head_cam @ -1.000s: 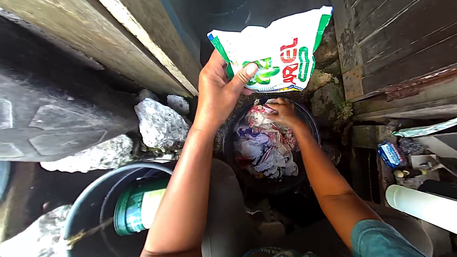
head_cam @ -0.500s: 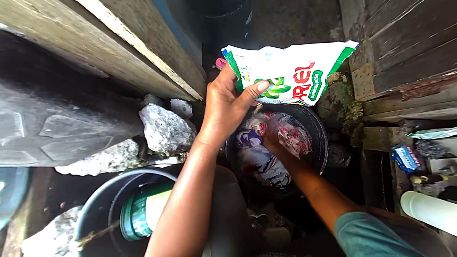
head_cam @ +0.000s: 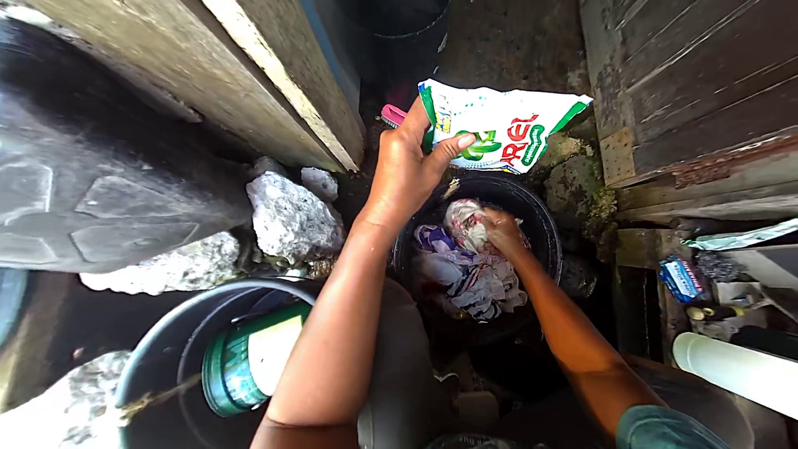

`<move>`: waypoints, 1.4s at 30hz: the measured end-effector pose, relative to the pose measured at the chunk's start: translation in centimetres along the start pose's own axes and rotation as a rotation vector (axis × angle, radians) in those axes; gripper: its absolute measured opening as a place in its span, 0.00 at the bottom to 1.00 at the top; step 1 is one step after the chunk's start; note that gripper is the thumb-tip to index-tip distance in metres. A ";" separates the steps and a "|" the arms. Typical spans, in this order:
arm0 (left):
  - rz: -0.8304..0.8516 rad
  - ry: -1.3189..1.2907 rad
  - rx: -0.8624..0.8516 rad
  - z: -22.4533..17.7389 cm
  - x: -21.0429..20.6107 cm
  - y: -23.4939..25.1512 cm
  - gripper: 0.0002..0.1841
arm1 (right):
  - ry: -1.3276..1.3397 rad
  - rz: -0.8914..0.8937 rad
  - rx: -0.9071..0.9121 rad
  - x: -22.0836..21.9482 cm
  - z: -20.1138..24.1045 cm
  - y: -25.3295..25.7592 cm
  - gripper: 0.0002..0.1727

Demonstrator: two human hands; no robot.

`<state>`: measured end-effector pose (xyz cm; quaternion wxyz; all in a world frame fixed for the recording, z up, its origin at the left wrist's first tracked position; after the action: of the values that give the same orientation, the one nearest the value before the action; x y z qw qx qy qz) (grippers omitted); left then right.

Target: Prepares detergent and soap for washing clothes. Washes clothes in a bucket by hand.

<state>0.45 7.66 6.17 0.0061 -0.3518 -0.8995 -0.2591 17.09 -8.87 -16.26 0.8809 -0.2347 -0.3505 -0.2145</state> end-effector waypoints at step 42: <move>0.040 0.044 0.023 0.3 -0.3 0.3 0.21 | 0.221 0.195 -0.136 -5.3 -2.1 1.2 0.19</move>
<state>0.94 7.82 5.96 0.0349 -0.3637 -0.8948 -0.2564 15.30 -8.02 -21.76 0.9129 -0.3016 -0.2119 -0.1755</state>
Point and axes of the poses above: each hand's wrist, its own y-axis towards the middle knuckle, its own x-axis out of the back of the hand, z = x × y, the point moved 5 cm from there along y, towards the middle knuckle, and after that the axes turned 4 degrees about -x, right-handed, at the moved point
